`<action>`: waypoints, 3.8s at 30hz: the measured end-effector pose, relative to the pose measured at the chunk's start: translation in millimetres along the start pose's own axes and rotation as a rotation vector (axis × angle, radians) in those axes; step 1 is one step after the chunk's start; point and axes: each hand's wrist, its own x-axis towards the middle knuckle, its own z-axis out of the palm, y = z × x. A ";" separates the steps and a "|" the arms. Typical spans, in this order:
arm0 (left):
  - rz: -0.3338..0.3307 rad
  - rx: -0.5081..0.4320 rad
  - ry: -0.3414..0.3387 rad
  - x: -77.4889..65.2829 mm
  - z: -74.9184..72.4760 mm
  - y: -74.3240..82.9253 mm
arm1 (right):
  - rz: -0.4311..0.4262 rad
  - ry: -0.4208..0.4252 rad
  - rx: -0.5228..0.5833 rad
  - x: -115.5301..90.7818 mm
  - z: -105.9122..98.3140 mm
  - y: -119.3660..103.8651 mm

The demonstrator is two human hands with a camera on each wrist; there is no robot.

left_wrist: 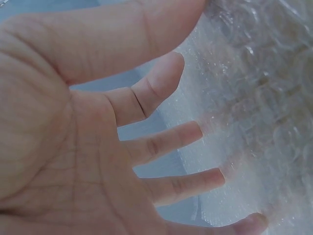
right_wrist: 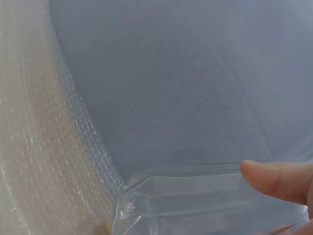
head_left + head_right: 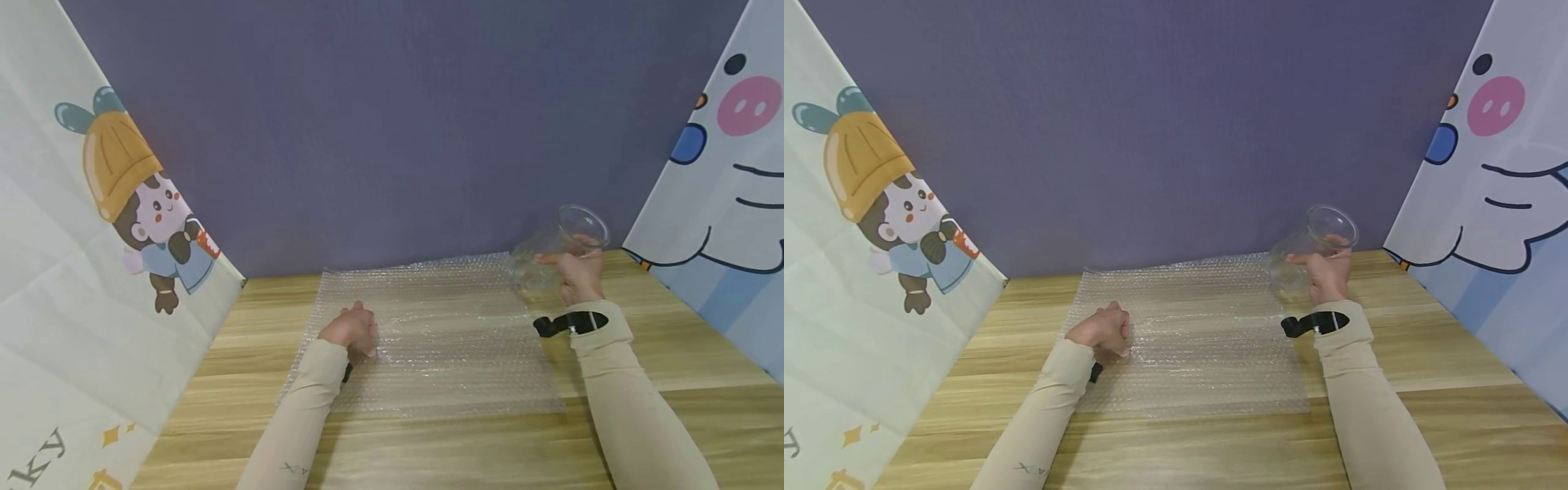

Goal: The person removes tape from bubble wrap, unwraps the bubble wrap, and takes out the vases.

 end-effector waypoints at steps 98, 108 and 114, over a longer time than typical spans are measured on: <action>0.005 0.088 -0.029 -2.7 0.5 3.1 | -0.206 -0.060 -0.576 30.7 -15.8 30.5; 0.016 0.047 -0.037 -4.2 0.0 4.2 | -0.219 -0.105 -0.644 35.7 -19.4 30.7; 0.017 0.031 -0.041 -4.2 -1.1 3.0 | -0.220 -0.098 -0.614 37.6 -17.2 35.1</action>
